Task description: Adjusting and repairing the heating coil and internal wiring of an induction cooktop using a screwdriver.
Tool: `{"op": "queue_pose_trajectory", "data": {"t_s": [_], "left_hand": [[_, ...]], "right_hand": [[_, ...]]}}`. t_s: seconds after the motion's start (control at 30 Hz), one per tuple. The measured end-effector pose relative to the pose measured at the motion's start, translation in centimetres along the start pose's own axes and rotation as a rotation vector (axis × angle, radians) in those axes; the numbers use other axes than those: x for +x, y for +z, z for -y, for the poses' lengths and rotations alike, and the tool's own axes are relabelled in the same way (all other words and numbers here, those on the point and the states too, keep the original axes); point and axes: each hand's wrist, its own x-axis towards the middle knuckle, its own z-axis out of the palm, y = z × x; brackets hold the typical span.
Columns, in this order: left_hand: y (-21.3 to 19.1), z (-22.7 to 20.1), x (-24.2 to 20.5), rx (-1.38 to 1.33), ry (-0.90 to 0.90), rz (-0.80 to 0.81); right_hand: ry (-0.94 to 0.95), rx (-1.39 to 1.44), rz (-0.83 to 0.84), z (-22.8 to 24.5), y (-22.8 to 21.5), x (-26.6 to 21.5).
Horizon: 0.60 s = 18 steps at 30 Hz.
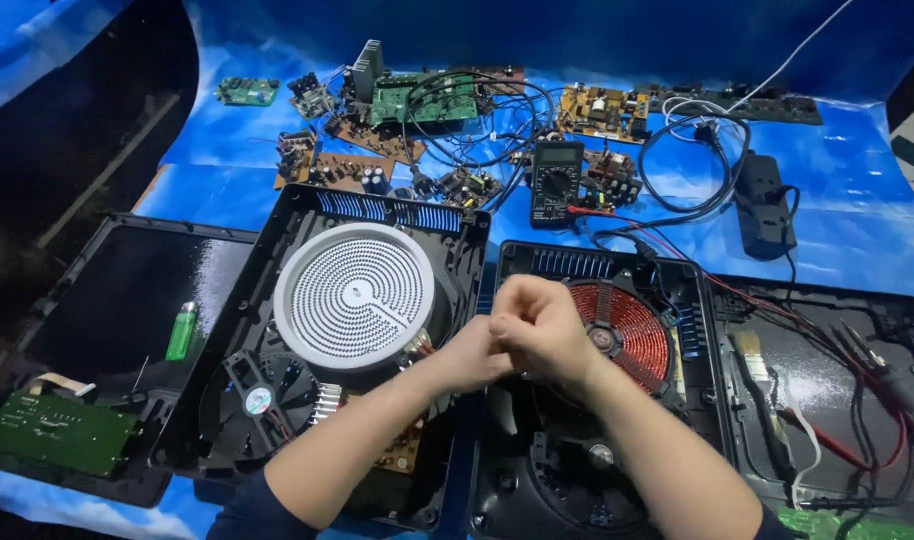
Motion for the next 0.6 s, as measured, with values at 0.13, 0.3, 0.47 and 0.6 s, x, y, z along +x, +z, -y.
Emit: {"op": "queue_pose_trajectory", "data": {"t_s": [0.13, 0.3, 0.47, 0.6], "left_hand": [[-1.6, 0.1, -0.2, -0.132, -0.041, 0.116], [0.3, 4.5, 0.3, -0.076, -0.012, -0.038], [1.3, 3.4, 0.3, -0.231, 0.033, -0.124], [1.9, 2.5, 0.3, -0.272, 0.106, -0.155]], "right_hand": [[0.153, 0.211, 0.138, 0.8, 0.1, 0.2], [0.351, 0.138, -0.151, 2.0, 0.3, -0.2], [0.123, -1.301, 0.026, 7.3, 0.6, -1.6], [0.345, -1.63, 0.258, 9.5, 0.0, -0.6]]}}
